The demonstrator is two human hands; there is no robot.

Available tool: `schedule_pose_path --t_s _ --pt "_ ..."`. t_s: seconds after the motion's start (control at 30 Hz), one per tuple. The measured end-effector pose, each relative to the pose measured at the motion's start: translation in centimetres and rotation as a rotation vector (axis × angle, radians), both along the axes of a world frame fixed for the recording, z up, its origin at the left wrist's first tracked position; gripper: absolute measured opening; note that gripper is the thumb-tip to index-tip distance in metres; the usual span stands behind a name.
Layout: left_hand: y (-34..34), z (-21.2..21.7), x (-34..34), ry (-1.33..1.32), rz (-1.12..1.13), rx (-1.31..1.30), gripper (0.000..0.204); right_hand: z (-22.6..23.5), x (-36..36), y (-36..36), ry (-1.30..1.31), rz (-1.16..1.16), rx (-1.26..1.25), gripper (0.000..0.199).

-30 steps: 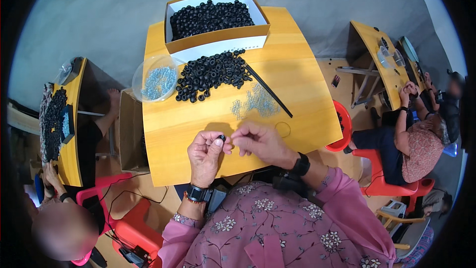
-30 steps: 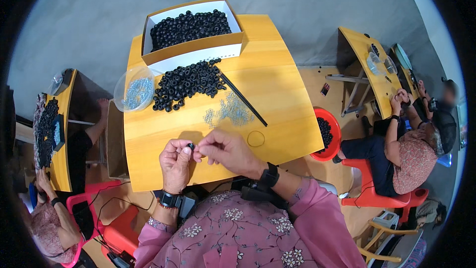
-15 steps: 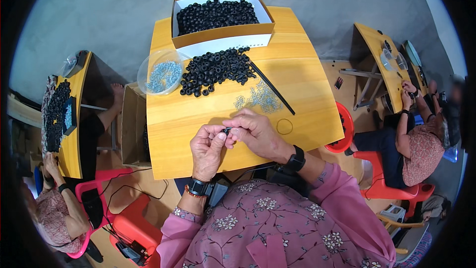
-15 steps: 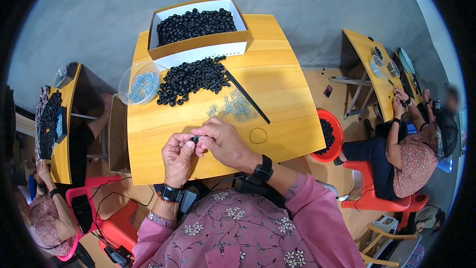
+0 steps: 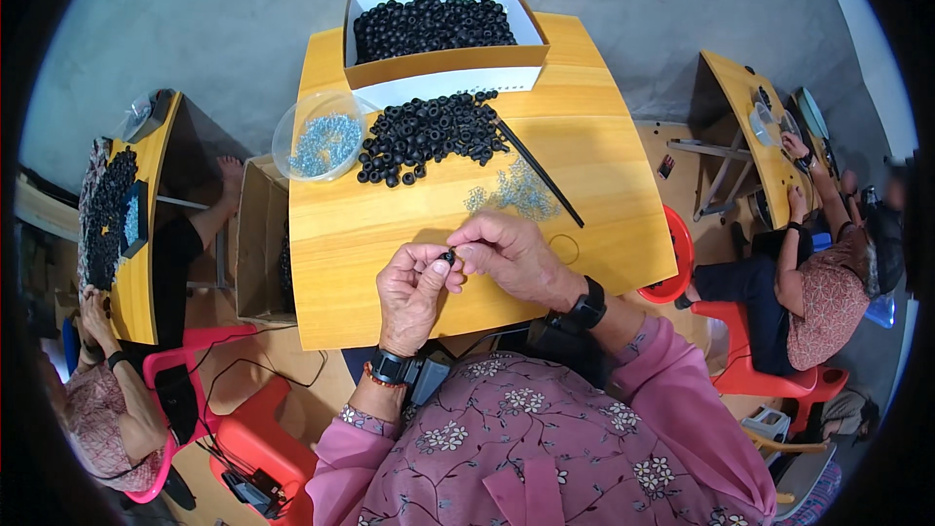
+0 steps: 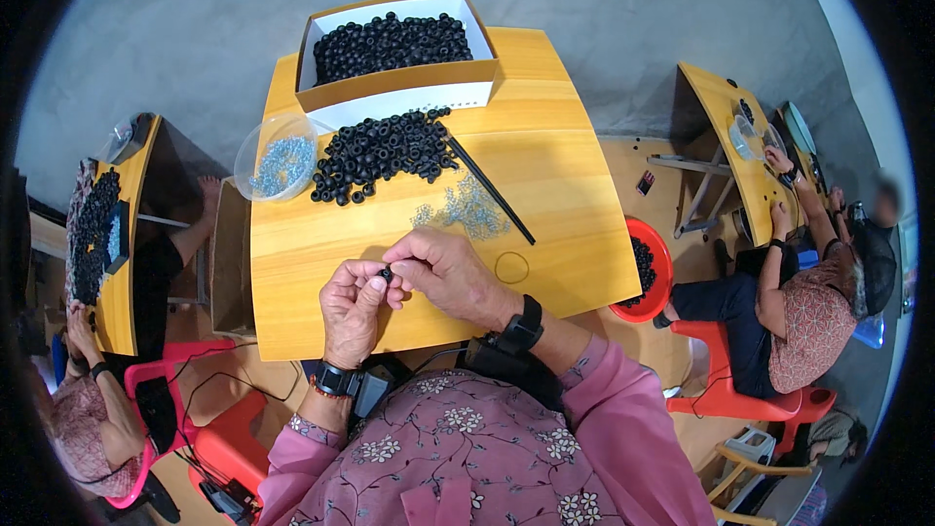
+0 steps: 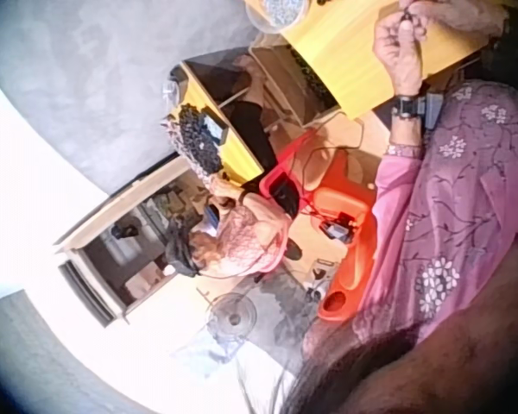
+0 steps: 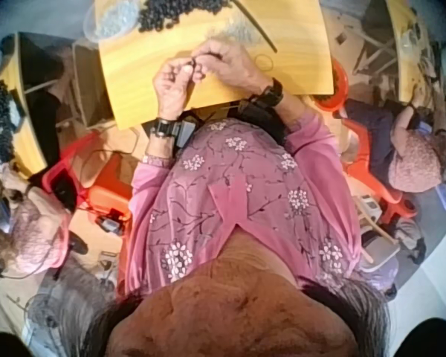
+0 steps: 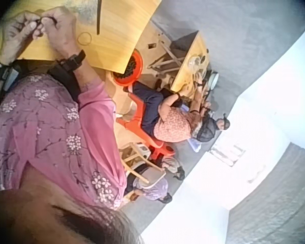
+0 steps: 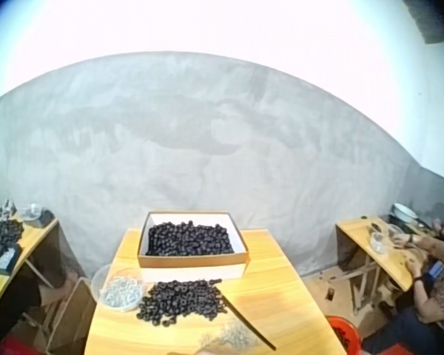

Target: The recorder is assembling small black plastic components by inserting metal pins into them while seated at a table.

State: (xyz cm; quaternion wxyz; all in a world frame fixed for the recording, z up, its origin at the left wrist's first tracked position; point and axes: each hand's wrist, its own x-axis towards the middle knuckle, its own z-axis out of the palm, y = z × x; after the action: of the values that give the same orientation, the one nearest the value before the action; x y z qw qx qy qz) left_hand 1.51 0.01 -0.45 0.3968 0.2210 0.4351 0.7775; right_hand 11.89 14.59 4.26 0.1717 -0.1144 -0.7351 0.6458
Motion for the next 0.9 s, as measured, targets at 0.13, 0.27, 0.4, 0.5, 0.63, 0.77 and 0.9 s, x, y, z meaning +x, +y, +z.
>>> schedule_pose_path --t_s 0.13,0.27,0.4,0.5,0.63,0.77,0.9 --pt "0.0 0.0 0.0 -0.013 -0.001 0.005 0.015 0.2 -0.2 0.2 0.026 -0.001 0.15 0.009" --pt "0.0 0.0 0.0 -0.026 -0.002 0.015 0.014 0.1 -0.3 0.6 0.042 0.016 0.268 0.009" --pt "0.0 0.0 0.0 -0.019 0.002 0.007 0.014 0.0 -0.4 0.7 0.091 0.01 0.42 0.011" --pt "0.0 0.1 0.0 -0.02 0.002 -0.002 0.014 0.4 -0.4 0.6 0.066 0.015 0.449 0.011" --pt "0.0 0.1 0.0 -0.043 0.009 -0.022 0.014 1.0 -0.5 0.5 0.068 0.026 0.549 0.012" --pt "0.0 0.1 0.0 -0.051 0.013 -0.025 0.014 1.1 -0.7 0.5 0.08 0.04 0.543 0.013" --pt "0.0 0.2 -0.1 -0.055 0.0 -0.039 0.01 0.9 -0.7 0.7 0.072 0.083 0.54 0.014"
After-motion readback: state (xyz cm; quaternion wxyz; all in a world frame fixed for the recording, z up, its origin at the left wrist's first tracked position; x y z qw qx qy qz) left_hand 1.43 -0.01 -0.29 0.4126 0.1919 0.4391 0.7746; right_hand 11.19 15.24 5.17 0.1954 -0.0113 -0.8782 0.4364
